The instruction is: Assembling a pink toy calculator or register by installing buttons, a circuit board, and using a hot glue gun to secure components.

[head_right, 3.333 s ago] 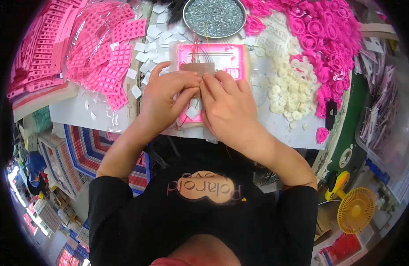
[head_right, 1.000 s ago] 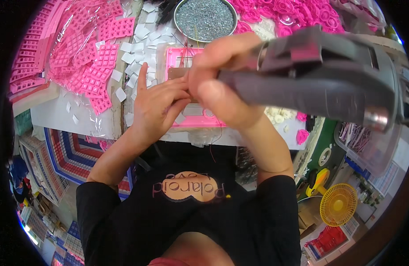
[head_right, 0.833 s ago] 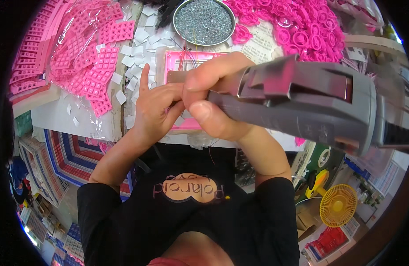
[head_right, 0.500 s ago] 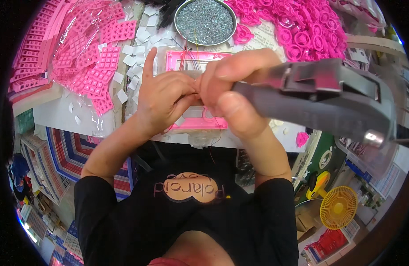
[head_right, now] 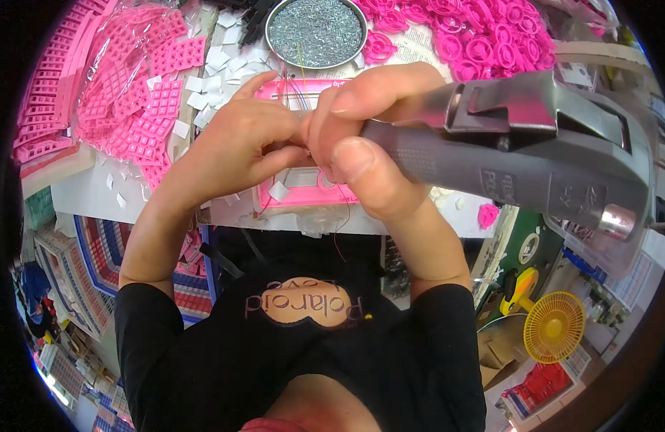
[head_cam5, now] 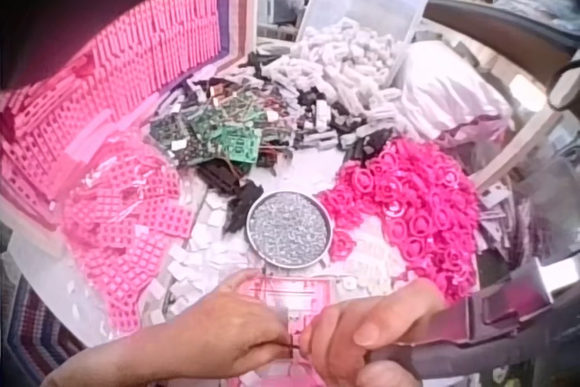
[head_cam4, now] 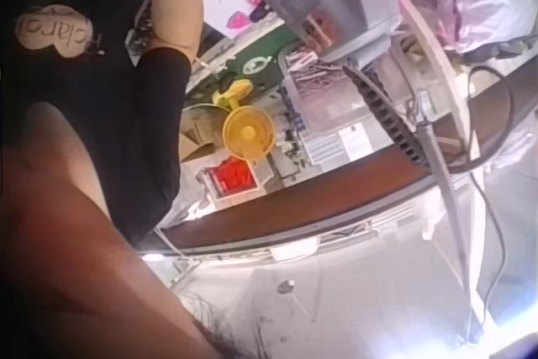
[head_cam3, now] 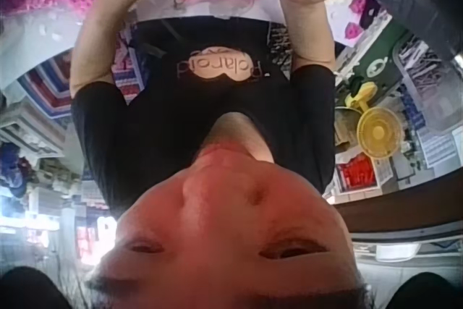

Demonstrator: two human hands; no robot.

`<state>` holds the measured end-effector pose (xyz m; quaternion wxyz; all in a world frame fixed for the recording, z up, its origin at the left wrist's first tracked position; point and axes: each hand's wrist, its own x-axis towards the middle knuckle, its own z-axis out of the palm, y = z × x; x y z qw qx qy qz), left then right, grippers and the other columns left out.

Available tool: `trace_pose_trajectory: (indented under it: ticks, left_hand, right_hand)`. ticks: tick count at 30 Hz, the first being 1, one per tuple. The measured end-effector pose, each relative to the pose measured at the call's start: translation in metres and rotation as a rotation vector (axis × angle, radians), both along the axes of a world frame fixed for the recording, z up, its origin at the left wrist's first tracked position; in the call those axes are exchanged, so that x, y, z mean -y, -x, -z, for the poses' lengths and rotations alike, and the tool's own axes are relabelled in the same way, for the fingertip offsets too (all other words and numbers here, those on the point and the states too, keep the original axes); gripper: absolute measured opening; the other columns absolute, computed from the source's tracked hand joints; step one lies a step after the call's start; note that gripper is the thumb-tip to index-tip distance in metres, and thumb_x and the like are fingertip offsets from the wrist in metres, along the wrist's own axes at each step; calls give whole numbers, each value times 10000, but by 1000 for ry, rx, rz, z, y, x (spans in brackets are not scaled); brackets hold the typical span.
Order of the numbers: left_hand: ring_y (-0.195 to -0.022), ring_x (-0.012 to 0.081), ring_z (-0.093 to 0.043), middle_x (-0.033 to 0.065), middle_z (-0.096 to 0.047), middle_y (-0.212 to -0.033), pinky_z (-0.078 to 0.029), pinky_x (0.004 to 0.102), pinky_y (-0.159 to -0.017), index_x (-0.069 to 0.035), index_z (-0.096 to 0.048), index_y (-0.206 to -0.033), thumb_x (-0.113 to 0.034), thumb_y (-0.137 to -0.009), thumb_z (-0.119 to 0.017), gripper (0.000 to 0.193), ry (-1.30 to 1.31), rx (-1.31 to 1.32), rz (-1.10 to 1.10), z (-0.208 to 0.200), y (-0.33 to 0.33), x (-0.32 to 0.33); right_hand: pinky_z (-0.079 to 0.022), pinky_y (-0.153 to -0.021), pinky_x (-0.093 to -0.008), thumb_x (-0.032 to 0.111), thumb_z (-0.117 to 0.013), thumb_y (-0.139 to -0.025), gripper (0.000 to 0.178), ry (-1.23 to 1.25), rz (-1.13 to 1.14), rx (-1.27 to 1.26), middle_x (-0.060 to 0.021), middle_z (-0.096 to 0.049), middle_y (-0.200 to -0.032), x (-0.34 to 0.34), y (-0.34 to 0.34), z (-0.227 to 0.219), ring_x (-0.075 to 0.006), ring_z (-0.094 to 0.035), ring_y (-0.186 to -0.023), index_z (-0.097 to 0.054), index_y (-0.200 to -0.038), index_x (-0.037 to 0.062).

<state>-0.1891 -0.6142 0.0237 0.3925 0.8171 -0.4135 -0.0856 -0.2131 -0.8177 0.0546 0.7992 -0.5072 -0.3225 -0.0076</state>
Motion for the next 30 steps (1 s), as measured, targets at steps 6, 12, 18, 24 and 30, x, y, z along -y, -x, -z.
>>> trace_pose_trajectory:
  ticks: [6, 12, 18, 24, 30]
  left_hand:
    - [-802, 220, -696, 38, -688, -724, -358, 531, -1145, -100, -712, -801, -155, -823, -721, 60, -51, 221, 26, 0, 2, 2]
    - [-828, 224, -682, 28, -700, -806, -396, 472, -1105, -127, -713, -909, -222, -816, -757, 140, -139, 330, 75, -9, -32, 14]
    - [-804, 309, -691, 126, -720, -785, -441, 503, -804, -127, -756, -775, -247, -799, -685, 142, -504, 639, -413, 45, -131, 40]
    - [-851, 301, -702, 117, -733, -826, -409, 522, -849, -139, -766, -801, -212, -804, -642, 144, -599, 376, -268, 47, -135, 42]
    - [-867, 299, -710, 132, -739, -843, -404, 545, -857, -115, -762, -798, -221, -845, -595, 203, -509, 463, -312, 53, -144, 47]
  right_hand:
    - [-451, -655, -345, 208, -564, -1002, 278, 22, 19, -52, 13, -489, -668, -2, 3, -3, -139, -484, -604, -494, -1253, 110]
    - [-479, -574, -315, 131, -639, -938, 290, -54, 194, -84, -53, -549, -668, -3, 3, 3, -135, -513, -553, -499, -1172, 32]
    - [-448, -552, -314, 101, -614, -930, 255, 26, 147, -127, -36, -518, -643, -23, 12, 22, -131, -475, -541, -477, -1139, 50]
    - [-430, -555, -327, 172, -643, -962, 277, 149, 92, -146, -27, -503, -625, -33, 22, 31, -130, -456, -534, -445, -1132, 78]
    - [-432, -564, -328, 189, -645, -975, 275, 222, 82, -129, -24, -512, -636, -35, 23, 32, -123, -453, -535, -436, -1121, 85]
